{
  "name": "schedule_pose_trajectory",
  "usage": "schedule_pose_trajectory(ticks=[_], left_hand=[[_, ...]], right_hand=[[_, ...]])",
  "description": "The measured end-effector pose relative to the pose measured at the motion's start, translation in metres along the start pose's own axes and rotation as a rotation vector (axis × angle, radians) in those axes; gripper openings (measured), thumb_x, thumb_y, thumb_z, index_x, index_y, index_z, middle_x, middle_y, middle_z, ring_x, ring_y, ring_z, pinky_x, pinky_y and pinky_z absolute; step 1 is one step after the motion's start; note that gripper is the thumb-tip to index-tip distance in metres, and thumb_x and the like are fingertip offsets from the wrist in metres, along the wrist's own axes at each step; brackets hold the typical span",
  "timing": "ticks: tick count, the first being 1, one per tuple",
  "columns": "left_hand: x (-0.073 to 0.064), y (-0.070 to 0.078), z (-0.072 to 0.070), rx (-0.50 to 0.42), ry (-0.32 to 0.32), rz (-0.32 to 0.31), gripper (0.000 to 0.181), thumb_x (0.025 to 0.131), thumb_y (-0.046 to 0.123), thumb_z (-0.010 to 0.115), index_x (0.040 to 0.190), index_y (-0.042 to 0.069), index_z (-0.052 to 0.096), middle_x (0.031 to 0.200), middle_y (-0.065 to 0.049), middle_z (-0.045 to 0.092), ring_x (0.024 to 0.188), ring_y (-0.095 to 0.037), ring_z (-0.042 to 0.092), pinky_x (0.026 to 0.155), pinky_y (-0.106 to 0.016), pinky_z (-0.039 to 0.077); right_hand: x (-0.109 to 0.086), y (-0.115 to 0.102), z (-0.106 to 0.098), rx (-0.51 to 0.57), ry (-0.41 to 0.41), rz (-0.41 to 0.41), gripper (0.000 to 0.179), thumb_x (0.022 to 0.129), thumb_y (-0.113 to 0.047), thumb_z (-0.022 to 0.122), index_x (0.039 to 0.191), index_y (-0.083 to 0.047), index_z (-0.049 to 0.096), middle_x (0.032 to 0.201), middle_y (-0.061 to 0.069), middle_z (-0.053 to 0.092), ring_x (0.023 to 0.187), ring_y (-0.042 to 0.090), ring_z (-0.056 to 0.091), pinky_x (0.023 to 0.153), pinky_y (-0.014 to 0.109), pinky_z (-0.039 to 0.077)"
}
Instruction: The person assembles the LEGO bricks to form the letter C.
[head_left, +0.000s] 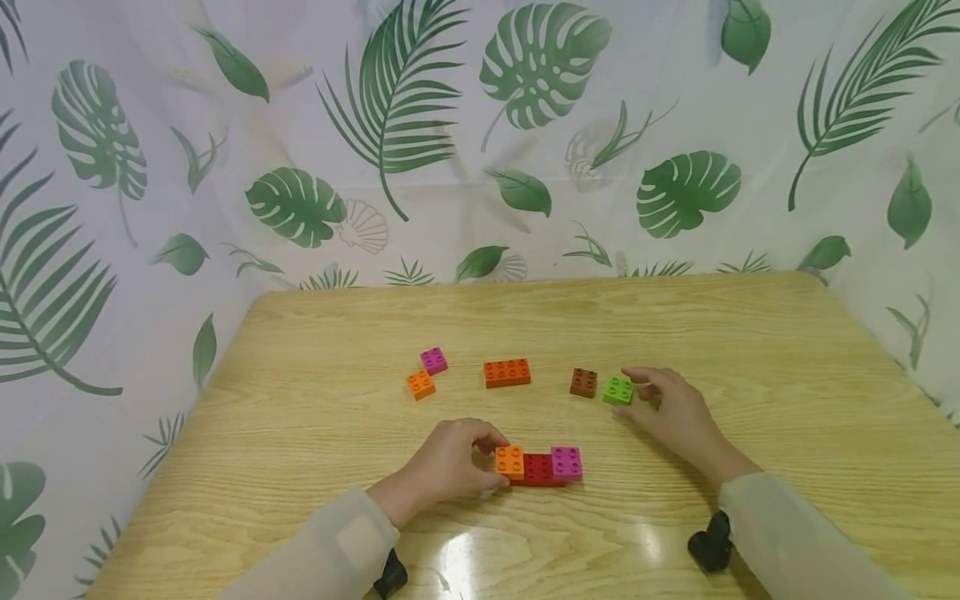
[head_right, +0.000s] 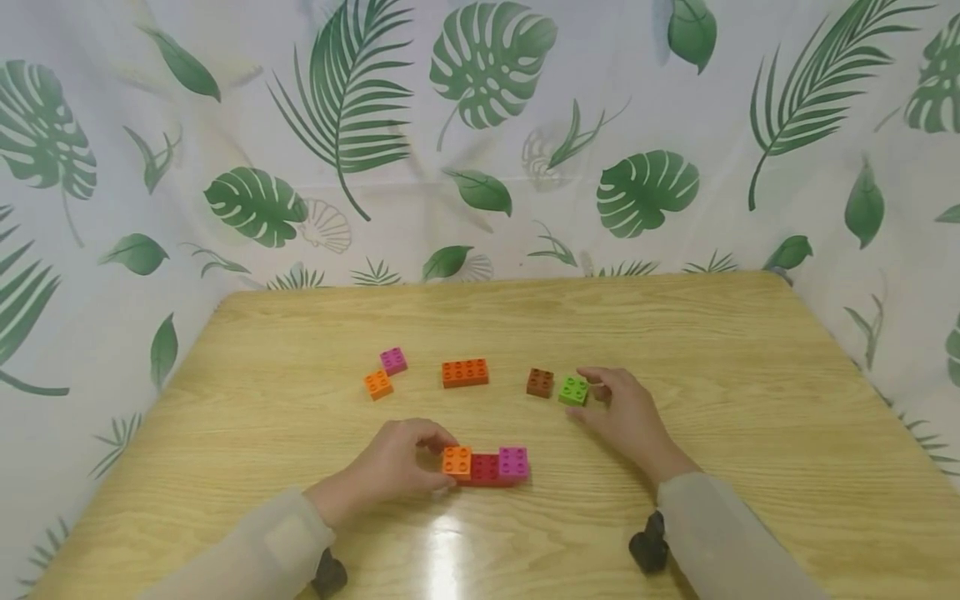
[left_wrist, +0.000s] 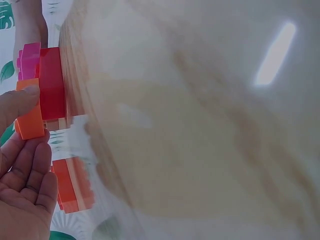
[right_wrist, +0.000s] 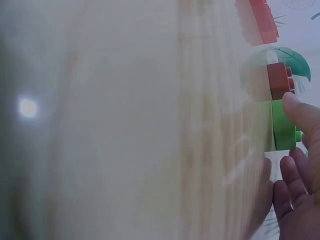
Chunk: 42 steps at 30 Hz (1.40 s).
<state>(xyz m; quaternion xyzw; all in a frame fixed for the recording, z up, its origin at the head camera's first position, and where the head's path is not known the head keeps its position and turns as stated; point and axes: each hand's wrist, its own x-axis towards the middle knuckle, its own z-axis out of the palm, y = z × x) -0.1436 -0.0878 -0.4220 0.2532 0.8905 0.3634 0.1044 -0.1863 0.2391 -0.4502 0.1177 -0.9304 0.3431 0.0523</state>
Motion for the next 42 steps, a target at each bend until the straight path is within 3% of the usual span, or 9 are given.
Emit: schedule_pose_trajectory(ticks=[4,12,23,34,42], left_hand=[[0.001,0.000,0.000,-0.002,-0.002,-0.001,0.033,0.074,0.022,0.083,0.103,0.014,0.070,0.097,0.009,0.065,0.087,-0.007,0.055,0.079,-0.025,0.047],[0.001,0.000,0.000,-0.003,-0.002,-0.001,0.034,0.074,0.022,0.083,0.103,0.013,0.070,0.096,0.009,0.065,0.086,-0.007,0.055,0.079,-0.025,0.047],[0.001,0.000,-0.001,0.009,-0.005,-0.004,0.033,0.074,0.022,0.083,0.103,0.014,0.070,0.097,0.009,0.064,0.087,-0.008,0.055,0.080,-0.026,0.047],[0.000,0.001,-0.001,0.007,-0.006,-0.004,0.034,0.074,0.022,0.083,0.104,0.013,0.070,0.098,0.008,0.064,0.089,-0.008,0.056,0.081,-0.026,0.047],[0.000,0.001,0.000,0.005,0.001,0.002,0.034,0.074,0.021,0.083,0.103,0.013,0.070,0.098,0.007,0.064,0.088,-0.008,0.056,0.080,-0.026,0.047]], right_hand=[[0.002,-0.003,-0.001,-0.003,-0.028,0.033,0.058,0.084,-0.028,0.075,0.131,-0.001,0.053,0.113,0.019,0.059,0.100,0.035,0.058,0.083,0.051,0.048],[0.001,-0.006,-0.002,-0.024,-0.016,0.022,0.047,0.086,-0.026,0.072,0.124,-0.001,0.059,0.097,0.010,0.061,0.095,0.030,0.058,0.078,0.047,0.049],[-0.006,-0.012,0.003,0.084,0.078,0.034,0.045,0.087,-0.030,0.072,0.121,-0.004,0.061,0.110,0.014,0.061,0.096,0.030,0.059,0.079,0.047,0.051],[-0.012,-0.041,0.019,0.185,0.135,-0.110,0.036,0.081,-0.015,0.077,0.114,-0.006,0.065,0.104,0.004,0.063,0.093,0.022,0.059,0.078,0.033,0.051],[-0.015,-0.065,0.035,0.210,0.114,-0.279,0.040,0.074,-0.006,0.082,0.110,-0.010,0.067,0.098,-0.004,0.063,0.088,0.016,0.059,0.073,0.035,0.052]])
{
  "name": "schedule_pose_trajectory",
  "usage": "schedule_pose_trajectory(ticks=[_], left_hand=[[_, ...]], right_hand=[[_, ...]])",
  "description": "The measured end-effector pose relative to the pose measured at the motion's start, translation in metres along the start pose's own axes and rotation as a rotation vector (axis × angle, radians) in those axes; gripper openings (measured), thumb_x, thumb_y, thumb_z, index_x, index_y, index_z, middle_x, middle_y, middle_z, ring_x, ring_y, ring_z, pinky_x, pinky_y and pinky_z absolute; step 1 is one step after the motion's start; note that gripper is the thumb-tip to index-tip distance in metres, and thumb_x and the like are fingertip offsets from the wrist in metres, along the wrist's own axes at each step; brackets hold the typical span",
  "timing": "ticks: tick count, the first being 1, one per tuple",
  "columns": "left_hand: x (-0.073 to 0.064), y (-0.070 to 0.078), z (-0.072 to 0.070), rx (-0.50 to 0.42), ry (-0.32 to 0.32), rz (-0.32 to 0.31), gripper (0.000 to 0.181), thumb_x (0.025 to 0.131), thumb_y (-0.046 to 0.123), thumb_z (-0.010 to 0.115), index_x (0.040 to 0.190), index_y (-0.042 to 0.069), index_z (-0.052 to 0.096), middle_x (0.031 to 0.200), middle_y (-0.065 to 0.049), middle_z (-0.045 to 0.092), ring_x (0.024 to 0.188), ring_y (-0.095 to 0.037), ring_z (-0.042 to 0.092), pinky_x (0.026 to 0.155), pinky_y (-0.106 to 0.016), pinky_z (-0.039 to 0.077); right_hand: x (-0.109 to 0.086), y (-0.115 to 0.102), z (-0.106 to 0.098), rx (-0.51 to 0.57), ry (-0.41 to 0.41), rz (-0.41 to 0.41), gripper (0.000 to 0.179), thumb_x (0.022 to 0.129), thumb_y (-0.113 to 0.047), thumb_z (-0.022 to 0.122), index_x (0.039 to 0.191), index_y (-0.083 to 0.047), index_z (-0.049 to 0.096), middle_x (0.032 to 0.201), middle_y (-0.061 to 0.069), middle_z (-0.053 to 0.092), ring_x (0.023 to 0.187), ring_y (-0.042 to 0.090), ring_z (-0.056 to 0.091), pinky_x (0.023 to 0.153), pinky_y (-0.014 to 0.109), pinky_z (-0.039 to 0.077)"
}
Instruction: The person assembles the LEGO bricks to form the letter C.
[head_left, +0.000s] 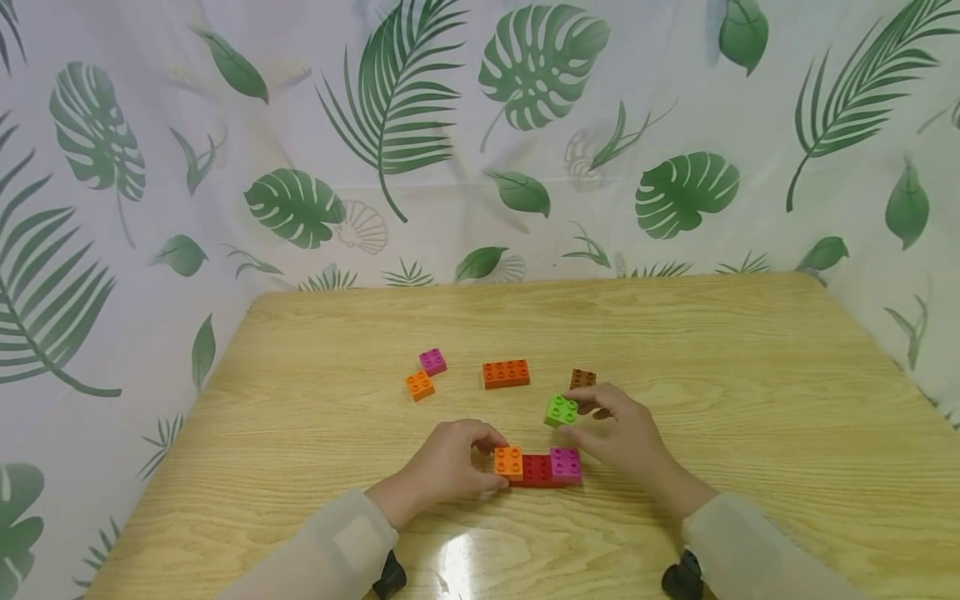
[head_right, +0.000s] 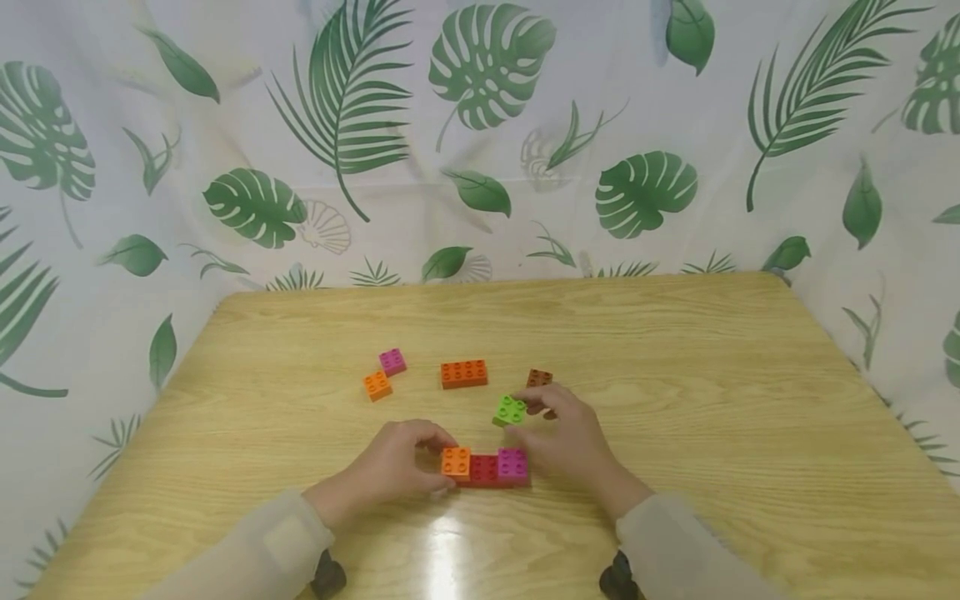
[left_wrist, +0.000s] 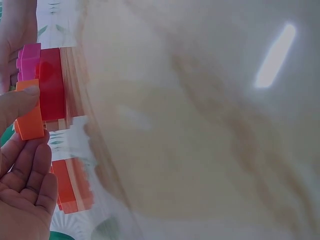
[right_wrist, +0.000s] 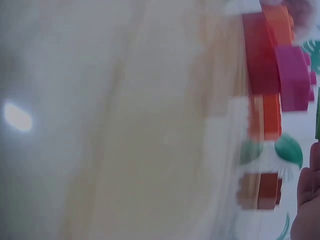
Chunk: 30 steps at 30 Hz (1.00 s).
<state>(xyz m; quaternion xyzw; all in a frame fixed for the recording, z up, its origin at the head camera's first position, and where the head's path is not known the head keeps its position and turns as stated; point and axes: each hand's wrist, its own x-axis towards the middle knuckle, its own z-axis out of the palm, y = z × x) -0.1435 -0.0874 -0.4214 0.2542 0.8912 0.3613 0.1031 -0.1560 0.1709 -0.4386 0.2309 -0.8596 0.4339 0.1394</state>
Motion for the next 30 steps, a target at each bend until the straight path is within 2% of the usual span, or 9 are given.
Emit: schedule_pose_trajectory(ticks=[5,13,22,30], left_hand=[[0.000,0.000,0.000,0.009,-0.003,0.006,0.034,0.074,0.022,0.083,0.104,0.013,0.070,0.098,0.007,0.064,0.089,-0.009,0.056,0.081,-0.026,0.047],[0.000,-0.001,0.000,0.019,-0.006,0.016,0.036,0.075,0.023,0.083,0.106,0.010,0.069,0.102,0.004,0.066,0.091,-0.009,0.057,0.083,-0.028,0.047],[0.001,-0.002,0.000,0.018,0.013,0.034,0.034,0.074,0.023,0.084,0.102,0.009,0.070,0.096,0.004,0.065,0.089,-0.011,0.057,0.081,-0.030,0.048],[0.001,-0.002,0.000,0.007,0.009,0.017,0.035,0.073,0.024,0.084,0.103,0.013,0.071,0.095,0.007,0.064,0.087,-0.009,0.056,0.081,-0.030,0.047]], right_hand=[[0.000,-0.011,0.010,0.054,-0.051,-0.061,0.039,0.073,-0.008,0.083,0.109,-0.012,0.067,0.101,-0.006,0.064,0.088,0.015,0.059,0.073,0.037,0.053],[0.001,-0.023,0.020,0.074,-0.143,-0.168,0.036,0.074,-0.012,0.082,0.108,-0.014,0.068,0.099,-0.008,0.063,0.085,0.014,0.058,0.073,0.034,0.053],[0.003,-0.030,0.029,0.100,-0.279,-0.151,0.034,0.078,-0.019,0.080,0.110,-0.017,0.068,0.099,-0.010,0.060,0.088,0.013,0.057,0.076,0.032,0.052],[0.006,-0.034,0.030,0.069,-0.304,-0.176,0.033,0.079,-0.014,0.080,0.110,-0.012,0.069,0.097,-0.007,0.061,0.085,0.016,0.058,0.074,0.032,0.051]])
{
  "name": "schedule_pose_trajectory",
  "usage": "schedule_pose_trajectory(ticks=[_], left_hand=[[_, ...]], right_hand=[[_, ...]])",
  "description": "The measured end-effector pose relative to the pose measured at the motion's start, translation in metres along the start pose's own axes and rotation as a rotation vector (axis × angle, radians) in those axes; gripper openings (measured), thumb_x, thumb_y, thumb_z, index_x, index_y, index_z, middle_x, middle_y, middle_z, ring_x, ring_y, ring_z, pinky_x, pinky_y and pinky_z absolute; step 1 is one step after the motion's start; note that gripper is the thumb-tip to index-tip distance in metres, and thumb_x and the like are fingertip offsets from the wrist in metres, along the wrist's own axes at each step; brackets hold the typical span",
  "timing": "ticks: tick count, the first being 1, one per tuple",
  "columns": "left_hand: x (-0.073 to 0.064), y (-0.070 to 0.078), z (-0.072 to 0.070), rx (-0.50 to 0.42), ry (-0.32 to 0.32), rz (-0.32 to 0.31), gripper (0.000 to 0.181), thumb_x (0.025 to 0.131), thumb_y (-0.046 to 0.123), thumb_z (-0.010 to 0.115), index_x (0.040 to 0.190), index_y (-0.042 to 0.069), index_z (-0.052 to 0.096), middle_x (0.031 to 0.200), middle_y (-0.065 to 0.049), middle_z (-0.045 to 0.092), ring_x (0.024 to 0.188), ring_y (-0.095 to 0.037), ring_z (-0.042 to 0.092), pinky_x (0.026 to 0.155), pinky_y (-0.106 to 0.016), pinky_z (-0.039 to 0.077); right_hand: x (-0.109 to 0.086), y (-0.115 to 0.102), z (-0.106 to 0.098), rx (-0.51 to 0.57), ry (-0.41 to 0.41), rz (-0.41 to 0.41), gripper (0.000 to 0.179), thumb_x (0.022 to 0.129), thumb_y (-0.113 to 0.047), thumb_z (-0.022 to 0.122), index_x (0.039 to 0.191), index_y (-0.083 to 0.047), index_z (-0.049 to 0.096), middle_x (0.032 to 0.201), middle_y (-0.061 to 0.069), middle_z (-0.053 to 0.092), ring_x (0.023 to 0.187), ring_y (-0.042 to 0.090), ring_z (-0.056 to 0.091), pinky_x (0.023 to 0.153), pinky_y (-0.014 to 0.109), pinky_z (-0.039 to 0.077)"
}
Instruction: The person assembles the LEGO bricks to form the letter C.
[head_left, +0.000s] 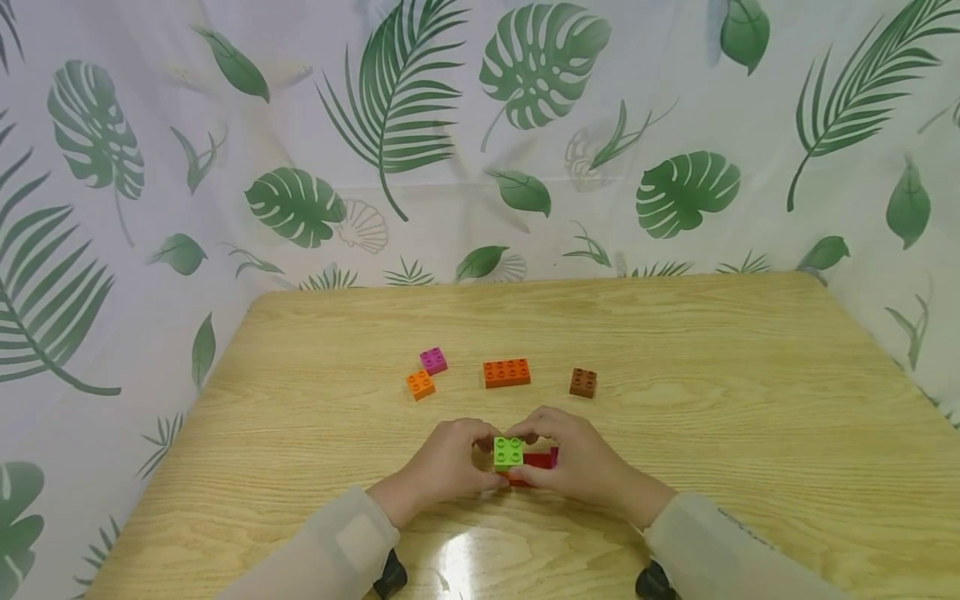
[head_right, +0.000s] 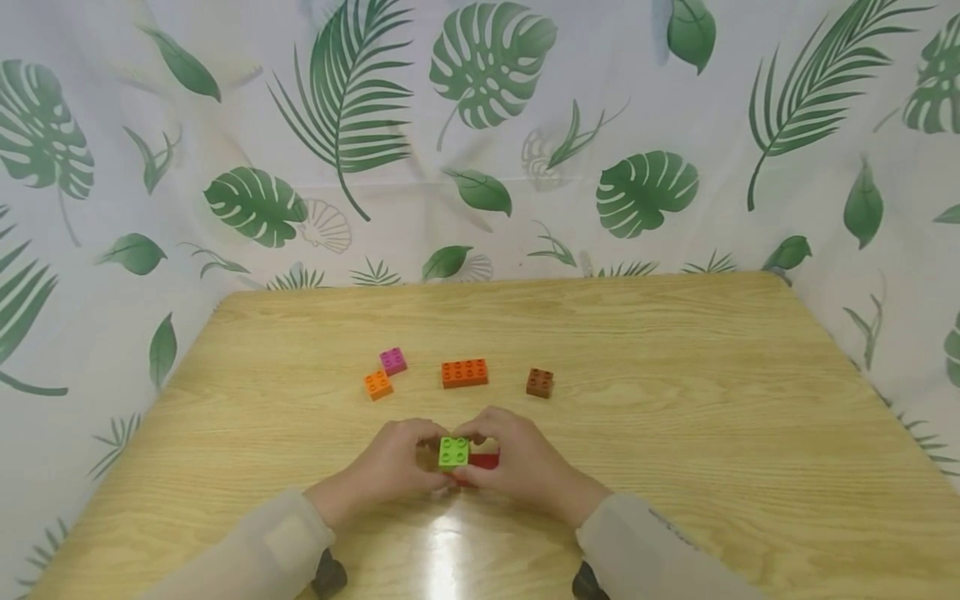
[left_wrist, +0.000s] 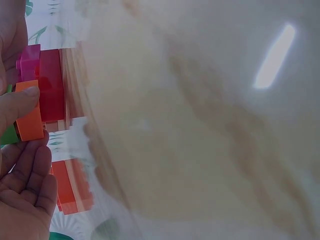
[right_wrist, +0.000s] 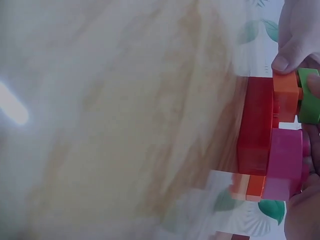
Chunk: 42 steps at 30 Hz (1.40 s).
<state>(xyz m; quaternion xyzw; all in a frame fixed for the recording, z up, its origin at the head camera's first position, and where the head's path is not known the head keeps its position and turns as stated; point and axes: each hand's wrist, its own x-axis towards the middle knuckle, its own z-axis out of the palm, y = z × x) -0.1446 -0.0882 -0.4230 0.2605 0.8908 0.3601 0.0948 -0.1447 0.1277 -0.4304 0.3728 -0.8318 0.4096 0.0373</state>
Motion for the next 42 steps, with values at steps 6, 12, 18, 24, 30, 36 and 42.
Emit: schedule_pose_trajectory(ticks=[6,12,18,24,30,36,42], left_hand=[[0.000,0.000,0.000,0.007,-0.003,-0.002,0.035,0.073,0.025,0.084,0.104,0.013,0.071,0.094,0.007,0.064,0.087,-0.009,0.056,0.080,-0.028,0.047],[0.000,0.000,0.000,0.005,-0.007,0.000,0.034,0.073,0.025,0.084,0.101,0.014,0.071,0.094,0.008,0.064,0.088,-0.009,0.056,0.080,-0.028,0.047],[0.001,0.000,-0.001,0.028,-0.004,0.015,0.037,0.073,0.025,0.084,0.104,0.011,0.071,0.094,0.006,0.065,0.087,-0.009,0.057,0.080,-0.028,0.048],[0.000,-0.005,-0.003,0.010,-0.033,0.001,0.043,0.072,0.030,0.084,0.110,0.014,0.070,0.099,0.007,0.065,0.093,-0.010,0.057,0.086,-0.033,0.047],[-0.002,-0.021,-0.014,-0.013,0.016,-0.014,0.049,0.071,0.030,0.085,0.114,0.013,0.068,0.107,0.006,0.066,0.098,-0.014,0.058,0.088,-0.036,0.047],[-0.002,-0.040,-0.029,-0.061,0.187,-0.138,0.048,0.073,0.026,0.084,0.116,0.012,0.067,0.110,0.003,0.065,0.102,-0.021,0.056,0.091,-0.042,0.045],[0.003,-0.057,-0.041,-0.120,0.369,-0.228,0.052,0.072,0.020,0.085,0.120,0.009,0.066,0.112,-0.003,0.063,0.103,-0.024,0.055,0.089,-0.043,0.047]], right_hand=[[0.003,-0.005,-0.003,-0.014,-0.042,0.060,0.031,0.078,-0.016,0.080,0.108,-0.013,0.071,0.093,-0.008,0.060,0.083,0.013,0.057,0.070,0.029,0.051],[0.006,-0.007,-0.006,-0.030,-0.073,0.110,0.033,0.076,-0.018,0.082,0.107,-0.013,0.072,0.088,-0.010,0.059,0.080,0.012,0.056,0.068,0.026,0.050],[0.007,-0.005,-0.005,-0.033,-0.076,0.135,0.035,0.074,-0.022,0.083,0.107,-0.014,0.073,0.087,-0.011,0.059,0.078,0.012,0.056,0.065,0.025,0.049],[0.005,-0.004,-0.005,-0.019,-0.064,0.147,0.035,0.074,-0.022,0.083,0.106,-0.014,0.073,0.087,-0.011,0.060,0.080,0.011,0.057,0.068,0.028,0.051],[0.005,-0.004,-0.004,-0.033,-0.077,0.161,0.033,0.076,-0.026,0.082,0.107,-0.016,0.073,0.089,-0.013,0.059,0.082,0.011,0.057,0.071,0.028,0.051],[0.004,-0.003,-0.003,-0.032,-0.085,0.173,0.033,0.077,-0.027,0.081,0.108,-0.016,0.072,0.090,-0.013,0.059,0.083,0.011,0.058,0.072,0.028,0.051],[0.003,-0.002,-0.003,-0.017,-0.080,0.172,0.033,0.077,-0.028,0.081,0.107,-0.017,0.072,0.090,-0.013,0.059,0.083,0.012,0.057,0.072,0.029,0.051]])
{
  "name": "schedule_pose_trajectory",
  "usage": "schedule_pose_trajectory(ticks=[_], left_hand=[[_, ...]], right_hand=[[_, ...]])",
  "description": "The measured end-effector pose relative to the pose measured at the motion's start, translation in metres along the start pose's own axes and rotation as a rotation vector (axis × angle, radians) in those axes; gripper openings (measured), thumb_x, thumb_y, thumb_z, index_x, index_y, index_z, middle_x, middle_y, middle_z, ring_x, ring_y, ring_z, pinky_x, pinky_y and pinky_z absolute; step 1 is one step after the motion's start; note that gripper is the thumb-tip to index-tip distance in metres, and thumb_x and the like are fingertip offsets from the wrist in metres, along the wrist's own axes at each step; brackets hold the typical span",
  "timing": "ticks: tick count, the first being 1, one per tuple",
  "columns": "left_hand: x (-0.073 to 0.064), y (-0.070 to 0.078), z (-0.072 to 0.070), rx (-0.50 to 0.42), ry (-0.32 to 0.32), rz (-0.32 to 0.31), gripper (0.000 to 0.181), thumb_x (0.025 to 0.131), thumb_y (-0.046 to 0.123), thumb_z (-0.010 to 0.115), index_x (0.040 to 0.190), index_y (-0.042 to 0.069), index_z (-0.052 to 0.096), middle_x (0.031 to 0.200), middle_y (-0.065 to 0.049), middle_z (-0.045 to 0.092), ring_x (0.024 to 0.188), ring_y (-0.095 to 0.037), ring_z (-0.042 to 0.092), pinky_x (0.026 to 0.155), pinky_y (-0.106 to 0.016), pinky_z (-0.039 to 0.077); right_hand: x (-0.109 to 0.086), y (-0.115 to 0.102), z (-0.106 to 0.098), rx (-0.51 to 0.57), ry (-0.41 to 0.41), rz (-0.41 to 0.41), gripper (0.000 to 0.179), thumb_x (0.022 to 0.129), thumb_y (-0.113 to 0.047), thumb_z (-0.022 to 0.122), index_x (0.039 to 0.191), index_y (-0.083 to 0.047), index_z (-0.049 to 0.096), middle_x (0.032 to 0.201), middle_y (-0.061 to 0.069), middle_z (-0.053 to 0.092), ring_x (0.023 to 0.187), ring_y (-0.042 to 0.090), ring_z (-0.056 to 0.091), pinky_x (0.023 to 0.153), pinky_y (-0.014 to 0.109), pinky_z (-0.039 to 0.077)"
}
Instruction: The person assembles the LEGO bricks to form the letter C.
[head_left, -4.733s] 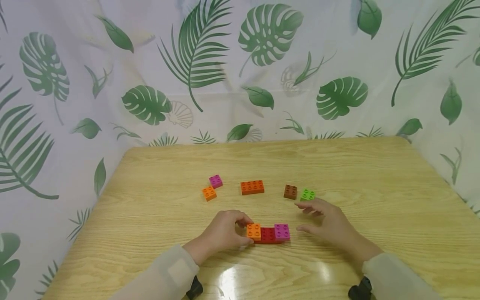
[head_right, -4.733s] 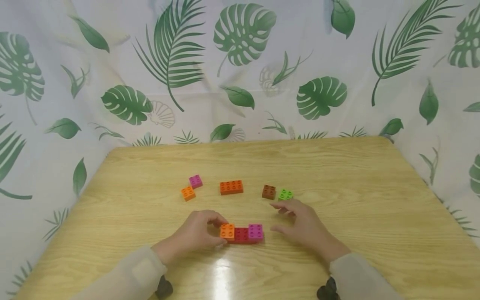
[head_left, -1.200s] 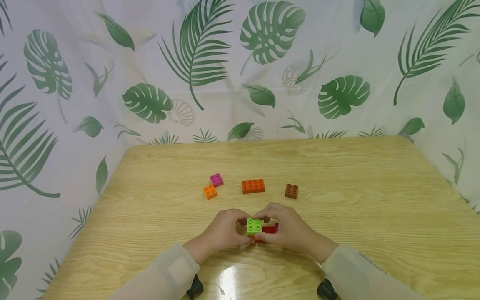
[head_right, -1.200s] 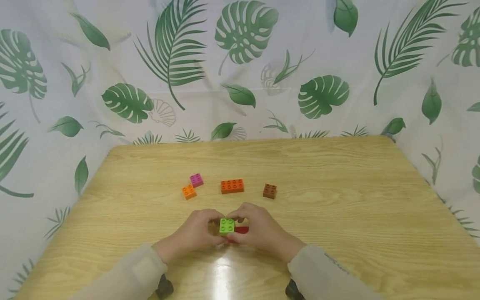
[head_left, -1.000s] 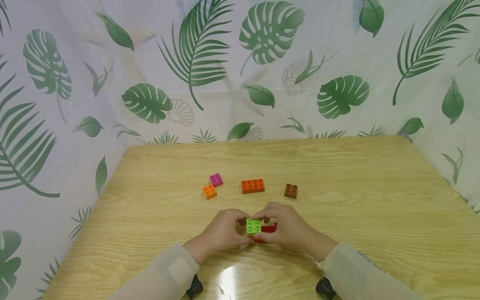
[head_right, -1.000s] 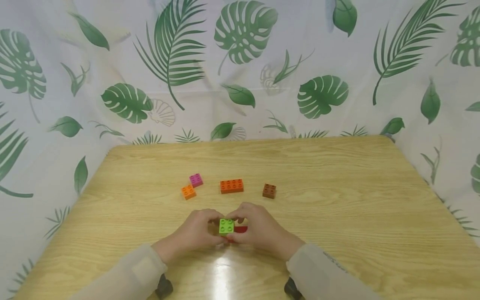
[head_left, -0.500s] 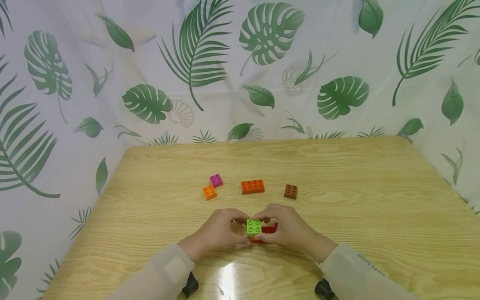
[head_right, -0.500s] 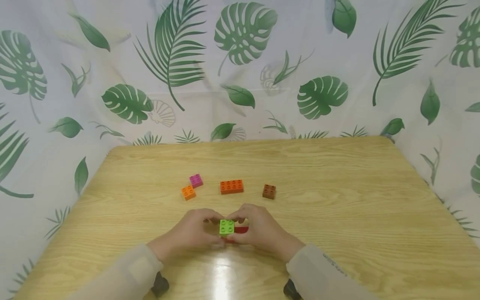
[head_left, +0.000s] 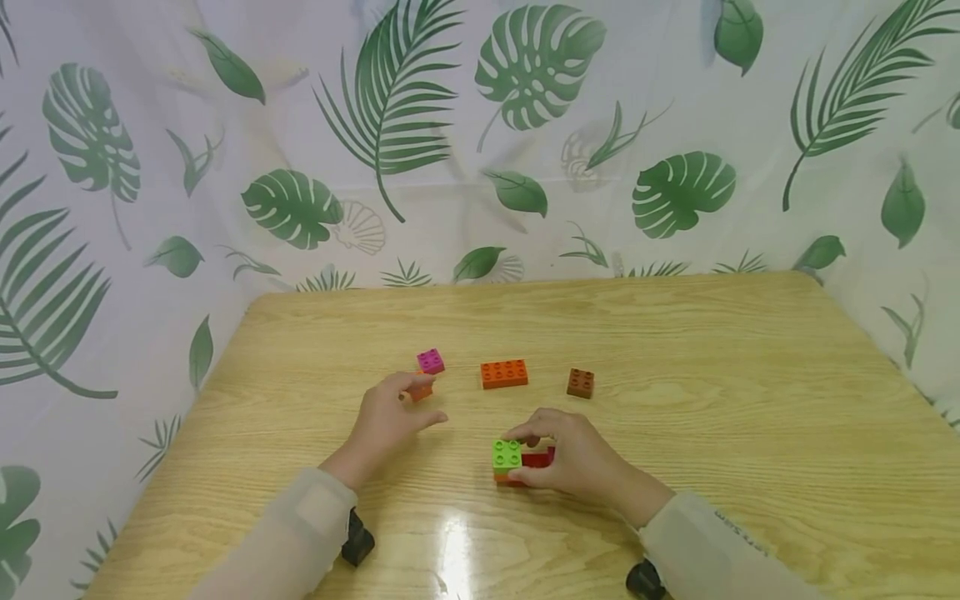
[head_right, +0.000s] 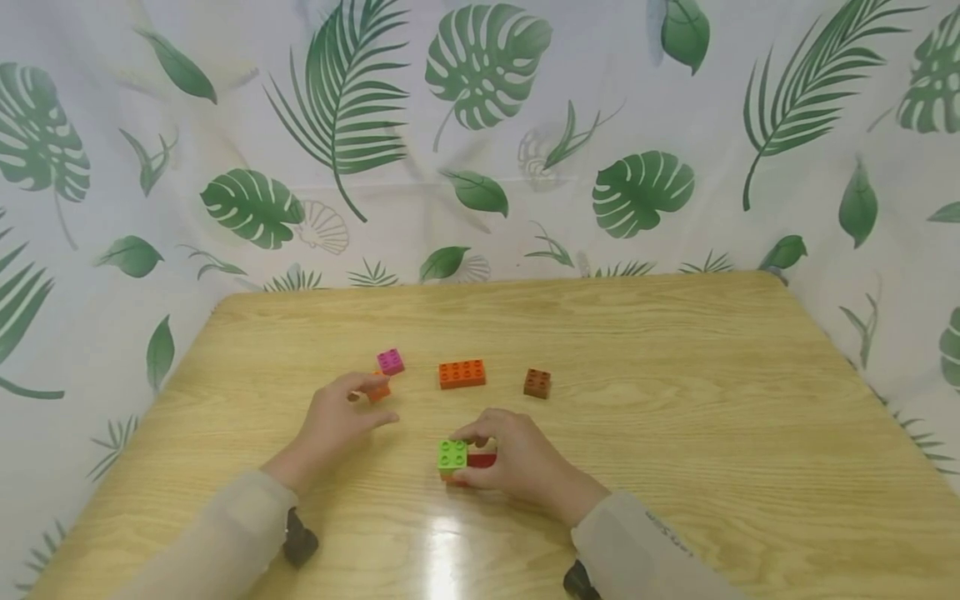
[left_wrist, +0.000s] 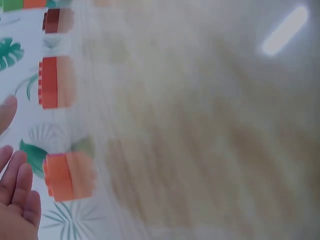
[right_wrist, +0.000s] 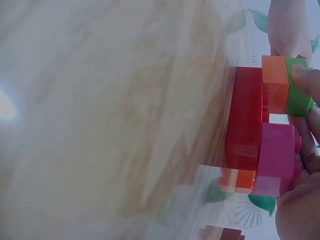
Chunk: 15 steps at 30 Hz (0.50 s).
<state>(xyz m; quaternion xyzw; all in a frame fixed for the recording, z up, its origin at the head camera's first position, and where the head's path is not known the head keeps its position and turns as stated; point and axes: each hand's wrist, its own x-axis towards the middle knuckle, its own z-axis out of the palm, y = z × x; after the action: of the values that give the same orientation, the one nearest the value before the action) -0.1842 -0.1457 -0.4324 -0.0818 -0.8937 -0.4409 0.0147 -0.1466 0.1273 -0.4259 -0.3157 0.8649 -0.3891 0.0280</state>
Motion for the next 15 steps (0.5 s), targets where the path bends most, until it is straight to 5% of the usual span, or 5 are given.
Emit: schedule_pose_trajectory(ticks=[7,15], left_hand=[[0.009,-0.008,-0.008,0.000,0.105,-0.066,0.055,0.073,0.018,0.084,0.124,0.008,0.063,0.121,-0.007,0.060,0.108,-0.025,0.052,0.092,-0.044,0.044],[0.017,-0.016,-0.010,-0.003,0.055,-0.149,0.064,0.074,0.017,0.083,0.131,0.008,0.057,0.133,-0.012,0.054,0.120,-0.029,0.048,0.099,-0.046,0.041]], right_hand=[[0.000,0.000,0.001,0.006,0.010,-0.002,0.034,0.077,-0.027,0.081,0.107,-0.016,0.072,0.089,-0.014,0.060,0.083,0.011,0.058,0.073,0.029,0.051],[0.000,0.001,0.000,0.016,0.013,-0.005,0.034,0.077,-0.026,0.081,0.107,-0.016,0.072,0.090,-0.014,0.060,0.083,0.011,0.058,0.073,0.029,0.051]])
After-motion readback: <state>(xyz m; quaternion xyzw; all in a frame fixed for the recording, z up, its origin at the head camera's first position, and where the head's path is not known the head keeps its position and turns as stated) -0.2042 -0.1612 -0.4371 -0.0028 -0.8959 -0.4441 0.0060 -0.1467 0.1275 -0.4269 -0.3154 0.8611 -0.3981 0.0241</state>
